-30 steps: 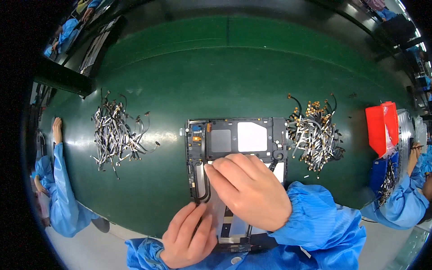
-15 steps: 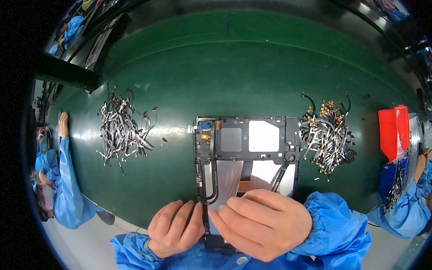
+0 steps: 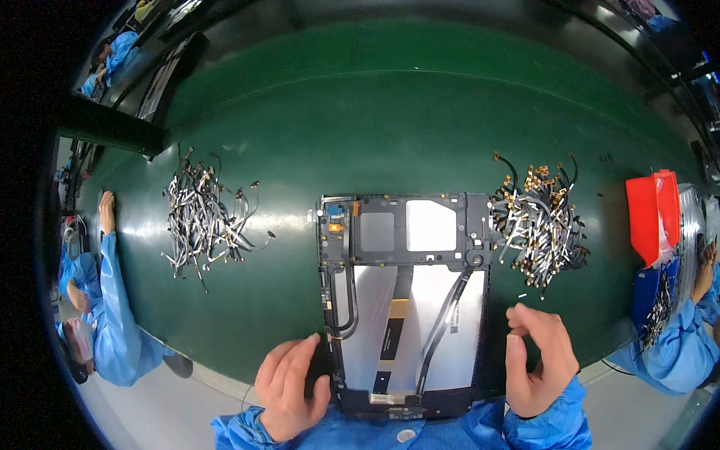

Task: The person assembles electronic components by hand, installing flex cables and batteries into tablet frames.

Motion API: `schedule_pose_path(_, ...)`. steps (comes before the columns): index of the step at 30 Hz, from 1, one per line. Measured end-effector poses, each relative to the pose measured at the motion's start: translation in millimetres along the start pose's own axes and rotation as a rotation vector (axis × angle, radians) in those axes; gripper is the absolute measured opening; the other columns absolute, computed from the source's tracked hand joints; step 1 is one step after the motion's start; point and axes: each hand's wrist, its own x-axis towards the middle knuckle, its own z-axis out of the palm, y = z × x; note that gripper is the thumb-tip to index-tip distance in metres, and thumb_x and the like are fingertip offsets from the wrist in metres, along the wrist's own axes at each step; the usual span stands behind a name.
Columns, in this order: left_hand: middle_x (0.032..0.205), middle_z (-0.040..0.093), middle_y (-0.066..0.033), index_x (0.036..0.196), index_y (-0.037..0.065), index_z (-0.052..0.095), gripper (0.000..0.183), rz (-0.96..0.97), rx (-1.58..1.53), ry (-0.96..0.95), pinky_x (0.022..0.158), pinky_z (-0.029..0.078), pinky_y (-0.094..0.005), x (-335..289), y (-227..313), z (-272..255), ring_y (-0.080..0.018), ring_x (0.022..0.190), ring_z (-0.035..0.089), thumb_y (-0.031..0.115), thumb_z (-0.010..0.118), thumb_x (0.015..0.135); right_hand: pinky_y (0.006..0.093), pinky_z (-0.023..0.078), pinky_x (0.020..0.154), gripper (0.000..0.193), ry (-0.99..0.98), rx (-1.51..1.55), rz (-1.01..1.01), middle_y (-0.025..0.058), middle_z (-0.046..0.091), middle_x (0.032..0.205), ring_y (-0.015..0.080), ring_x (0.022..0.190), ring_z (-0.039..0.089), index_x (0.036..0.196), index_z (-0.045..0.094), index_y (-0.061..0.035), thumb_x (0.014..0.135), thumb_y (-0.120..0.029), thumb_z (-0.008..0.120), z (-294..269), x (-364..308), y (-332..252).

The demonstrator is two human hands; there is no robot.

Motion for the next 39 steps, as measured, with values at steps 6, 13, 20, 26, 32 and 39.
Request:
schedule_pose_path(6, 0.131, 0.054, -0.0245, 0.128, -0.01, 0.05, 0.065, -0.132, -0.341, -0.036, 0.104, 0.037, -0.0486, -10.9, 21.2, 17.5, -0.0382, 0.124, 0.05, 0.019, 0.072, 0.074, 0.0406, 0.046, 0.092, 0.049, -0.153, -0.091, 0.006, 0.0238, 0.06, 0.116, 0.0352, 0.101, 0.058, 0.13, 0.051, 0.0069, 0.084, -0.006, 0.062, 10.8, -40.0, 4.1)
schedule_pose_path(13, 0.137, 0.051, -0.0239, 0.13, 0.0, 0.054, 0.064, -0.226, -0.773, 0.196, 0.103, 0.038, -0.043, -18.6, 28.5, 7.1, -0.0393, 0.124, 0.05, 0.035, 0.071, 0.08, 0.0376, 0.026, 0.114, 0.066, -0.024, 0.628, 0.314, 0.0211, 0.036, 0.15, 0.0288, 0.137, 0.038, 0.147, 0.028, 0.0049, 0.088, -0.01, 0.055, 7.9, -47.5, 1.1)
schedule_pose_path(20, 0.11, 0.067, -0.007, 0.094, 0.008, 0.068, 0.023, 0.391, 0.098, 0.163, 0.097, 0.047, -0.041, 55.1, -64.7, -23.3, -0.0243, 0.107, 0.061, 0.013, 0.068, 0.072, 0.0398, 0.036, 0.11, 0.072, 0.062, 0.636, 0.246, 0.0229, 0.04, 0.146, 0.034, 0.134, 0.044, 0.145, 0.034, 0.0006, 0.081, -0.01, 0.064, -23.1, 53.0, -28.7)
schedule_pose_path(26, 0.126, 0.059, -0.0106, 0.104, 0.004, 0.064, 0.027, 0.492, 0.444, 0.082, 0.104, 0.04, -0.0397, 83.1, -110.9, -25.6, -0.0249, 0.121, 0.052, 0.015, 0.061, 0.079, 0.0385, 0.04, 0.108, 0.056, -0.018, 0.951, 0.079, 0.0191, 0.04, 0.148, 0.0284, 0.129, 0.049, 0.142, 0.043, -0.0046, 0.087, -0.004, 0.057, -9.8, 204.6, -9.1)
schedule_pose_path(32, 0.13, 0.056, -0.0115, 0.111, -0.001, 0.063, 0.034, 0.318, 0.412, 0.177, 0.106, 0.039, -0.0405, 103.7, -101.0, -8.1, -0.0254, 0.123, 0.05, 0.012, 0.06, 0.079, 0.0307, 0.04, 0.101, 0.04, 0.319, 0.752, -0.126, 0.0091, 0.06, 0.126, 0.0193, 0.117, 0.055, 0.126, 0.06, -0.003, 0.086, 0.002, 0.059, 71.3, 328.7, 30.9)
schedule_pose_path(39, 0.133, 0.054, -0.0125, 0.11, 0.002, 0.064, 0.035, 0.304, 0.377, 0.168, 0.104, 0.041, -0.044, 101.1, -93.7, 3.2, -0.0284, 0.124, 0.049, 0.004, 0.061, 0.076, 0.0339, 0.043, 0.099, 0.038, 0.32, 0.806, -0.103, 0.0138, 0.065, 0.119, 0.0235, 0.113, 0.059, 0.121, 0.062, -0.0012, 0.083, -0.003, 0.062, 140.3, 378.0, 78.3)
